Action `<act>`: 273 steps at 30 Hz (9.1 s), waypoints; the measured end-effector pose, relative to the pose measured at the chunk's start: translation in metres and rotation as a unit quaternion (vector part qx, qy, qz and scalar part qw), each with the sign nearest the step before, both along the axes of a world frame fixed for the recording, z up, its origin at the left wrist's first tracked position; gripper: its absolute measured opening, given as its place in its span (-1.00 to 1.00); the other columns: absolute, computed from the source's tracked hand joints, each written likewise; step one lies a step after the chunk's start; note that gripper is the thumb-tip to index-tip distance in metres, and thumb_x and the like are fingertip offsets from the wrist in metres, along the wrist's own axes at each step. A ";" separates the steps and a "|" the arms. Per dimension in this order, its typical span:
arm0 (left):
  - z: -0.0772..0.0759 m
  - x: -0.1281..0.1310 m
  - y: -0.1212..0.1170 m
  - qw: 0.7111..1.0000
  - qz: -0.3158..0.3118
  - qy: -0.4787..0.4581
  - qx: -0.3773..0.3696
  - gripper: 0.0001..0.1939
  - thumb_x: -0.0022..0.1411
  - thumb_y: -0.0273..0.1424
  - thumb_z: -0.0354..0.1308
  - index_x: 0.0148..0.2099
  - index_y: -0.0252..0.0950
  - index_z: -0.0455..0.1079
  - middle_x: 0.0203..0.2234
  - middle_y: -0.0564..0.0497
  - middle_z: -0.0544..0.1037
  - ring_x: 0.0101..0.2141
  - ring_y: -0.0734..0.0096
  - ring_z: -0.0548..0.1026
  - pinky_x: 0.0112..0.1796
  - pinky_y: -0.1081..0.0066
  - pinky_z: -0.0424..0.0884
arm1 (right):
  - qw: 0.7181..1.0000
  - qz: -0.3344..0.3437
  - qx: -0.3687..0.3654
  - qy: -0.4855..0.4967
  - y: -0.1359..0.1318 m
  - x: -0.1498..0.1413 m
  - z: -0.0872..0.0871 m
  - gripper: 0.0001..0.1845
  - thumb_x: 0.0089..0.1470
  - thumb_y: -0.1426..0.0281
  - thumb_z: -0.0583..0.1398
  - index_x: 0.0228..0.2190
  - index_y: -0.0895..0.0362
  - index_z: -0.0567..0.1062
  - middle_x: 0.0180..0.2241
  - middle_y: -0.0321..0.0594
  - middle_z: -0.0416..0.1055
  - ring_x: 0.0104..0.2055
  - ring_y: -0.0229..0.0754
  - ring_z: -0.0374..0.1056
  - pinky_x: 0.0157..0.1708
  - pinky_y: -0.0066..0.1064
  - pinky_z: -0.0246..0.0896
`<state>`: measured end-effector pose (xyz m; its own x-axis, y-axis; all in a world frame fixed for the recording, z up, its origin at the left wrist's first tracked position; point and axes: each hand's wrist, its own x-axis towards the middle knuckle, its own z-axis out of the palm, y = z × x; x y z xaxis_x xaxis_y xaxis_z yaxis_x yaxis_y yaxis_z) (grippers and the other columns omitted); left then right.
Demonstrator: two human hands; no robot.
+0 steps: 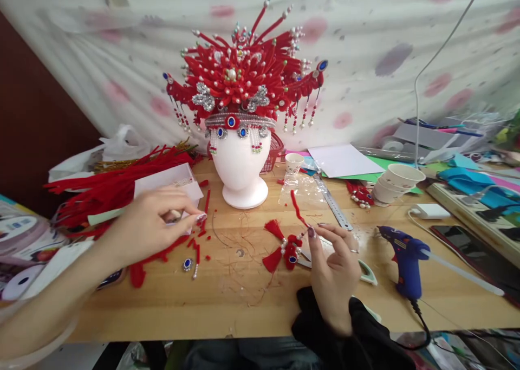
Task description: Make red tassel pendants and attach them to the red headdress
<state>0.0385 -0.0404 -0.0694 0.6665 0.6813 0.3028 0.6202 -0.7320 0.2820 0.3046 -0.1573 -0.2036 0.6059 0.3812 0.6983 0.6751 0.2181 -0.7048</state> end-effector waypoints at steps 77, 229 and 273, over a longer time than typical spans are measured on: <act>-0.096 0.077 0.003 0.883 -0.010 -0.241 -0.404 -0.70 0.08 -0.20 0.25 -0.24 -0.33 0.52 -0.43 -0.05 0.65 -0.47 0.32 0.58 -0.35 0.37 0.40 | 0.995 0.094 -0.016 -0.002 0.003 0.002 -0.013 -0.81 0.19 0.26 0.22 -0.37 0.09 0.58 -0.26 -0.16 0.43 -0.16 -0.09 0.39 -0.15 -0.25 0.29; 0.031 0.056 -0.039 0.628 -0.151 -0.592 -0.482 -0.69 -0.26 -0.30 0.57 -0.43 -0.30 0.62 -0.53 0.05 0.58 -0.41 0.53 0.45 -0.29 0.53 0.34 | 0.782 0.543 -0.062 0.299 0.045 -0.071 0.163 -0.67 -0.01 0.07 0.36 -0.39 0.08 0.63 -0.31 -0.22 0.57 -0.21 -0.21 0.44 -0.12 -0.36 0.31; -0.082 0.086 -0.047 0.691 0.063 -0.526 -0.491 -0.75 -0.02 -0.33 0.45 -0.24 -0.24 0.65 -0.33 -0.06 0.70 -0.22 0.29 0.61 -0.13 0.38 0.49 | 0.842 0.261 -0.469 -0.047 -0.082 0.054 0.063 -0.70 0.17 0.18 0.16 -0.11 0.05 0.32 -0.18 -0.13 0.44 -0.16 -0.12 0.43 -0.16 -0.30 0.37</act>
